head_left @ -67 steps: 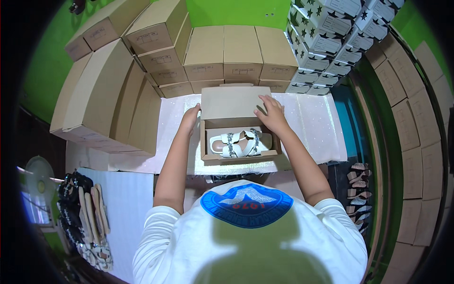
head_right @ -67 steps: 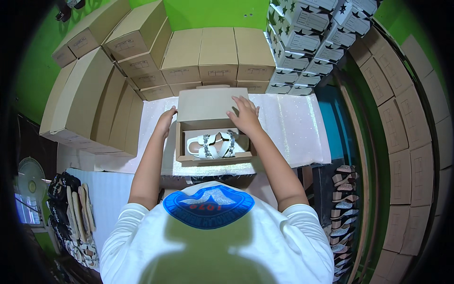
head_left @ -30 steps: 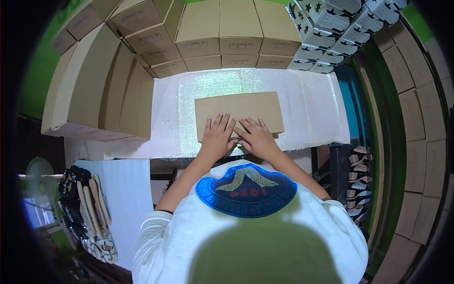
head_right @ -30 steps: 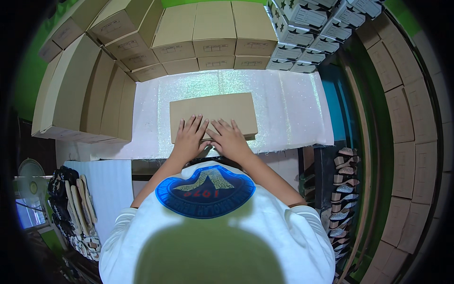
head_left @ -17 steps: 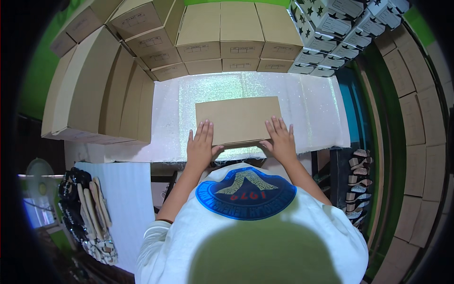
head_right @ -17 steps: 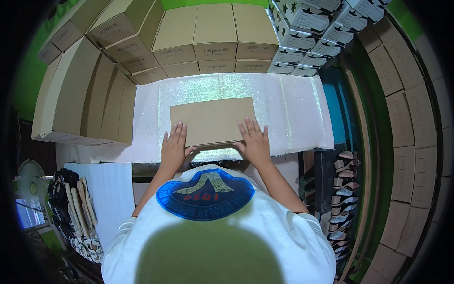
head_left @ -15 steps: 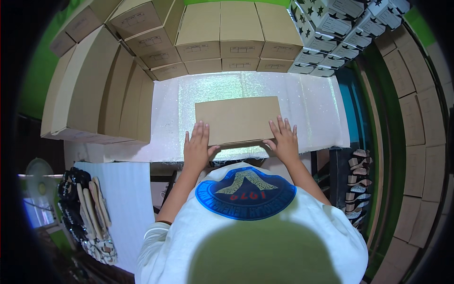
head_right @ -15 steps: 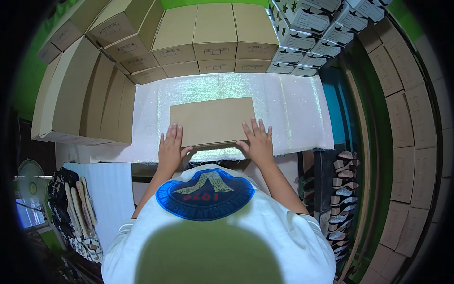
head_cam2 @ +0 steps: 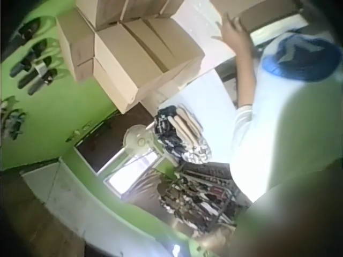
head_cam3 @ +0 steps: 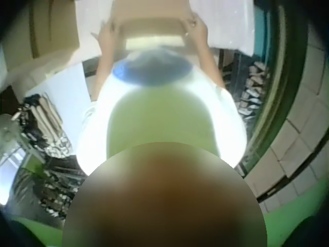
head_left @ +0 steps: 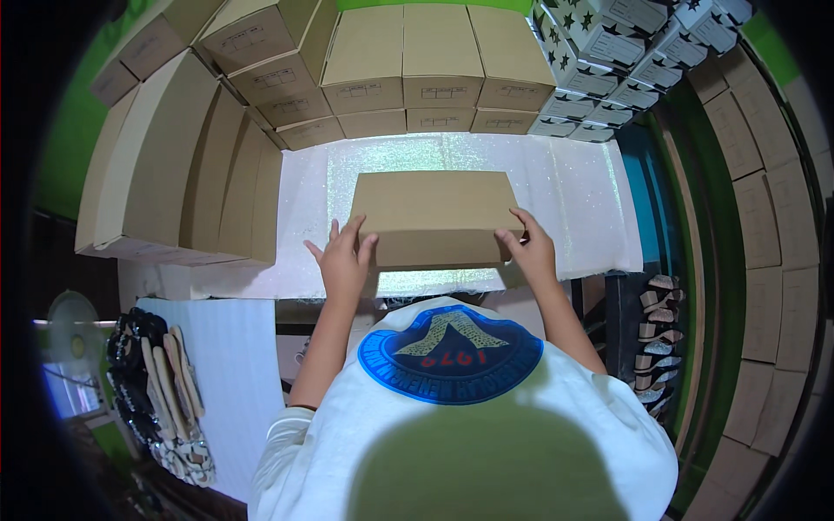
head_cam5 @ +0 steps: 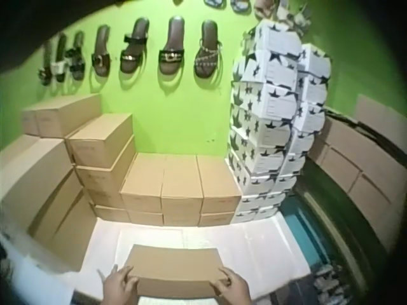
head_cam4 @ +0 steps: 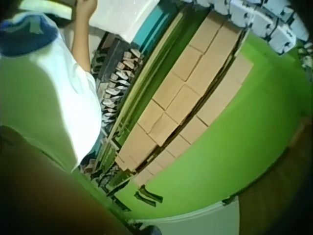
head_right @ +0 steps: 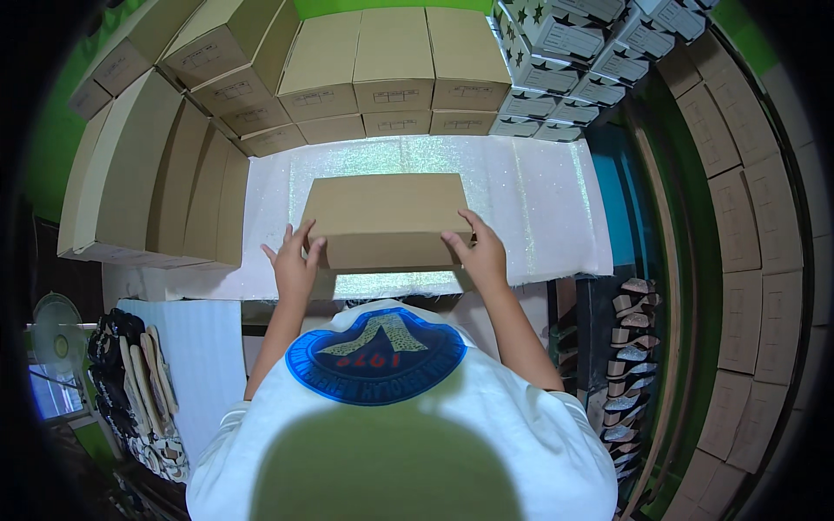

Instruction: Placing sandals into shoe boxes and stacking the boxes.

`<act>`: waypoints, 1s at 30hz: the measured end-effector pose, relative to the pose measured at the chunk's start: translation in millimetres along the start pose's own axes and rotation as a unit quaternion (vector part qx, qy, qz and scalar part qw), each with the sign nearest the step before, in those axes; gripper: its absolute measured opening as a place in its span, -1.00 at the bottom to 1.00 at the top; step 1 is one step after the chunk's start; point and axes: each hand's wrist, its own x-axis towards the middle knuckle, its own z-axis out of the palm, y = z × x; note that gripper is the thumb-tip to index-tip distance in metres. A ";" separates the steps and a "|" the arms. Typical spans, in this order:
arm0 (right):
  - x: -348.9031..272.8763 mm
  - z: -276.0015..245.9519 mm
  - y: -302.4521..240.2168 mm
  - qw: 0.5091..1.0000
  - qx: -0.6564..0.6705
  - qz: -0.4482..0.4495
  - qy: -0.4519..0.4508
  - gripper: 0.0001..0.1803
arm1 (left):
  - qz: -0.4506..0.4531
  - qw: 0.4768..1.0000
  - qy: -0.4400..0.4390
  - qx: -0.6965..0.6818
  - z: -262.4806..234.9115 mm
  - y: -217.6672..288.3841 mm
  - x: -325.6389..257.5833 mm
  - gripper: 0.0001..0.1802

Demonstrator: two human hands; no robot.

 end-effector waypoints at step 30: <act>89.6 2.2 -30.5 0.895 -0.291 -0.334 -0.056 0.01 | 0.255 0.952 -0.056 0.161 -5.0 10.8 108.3 0.24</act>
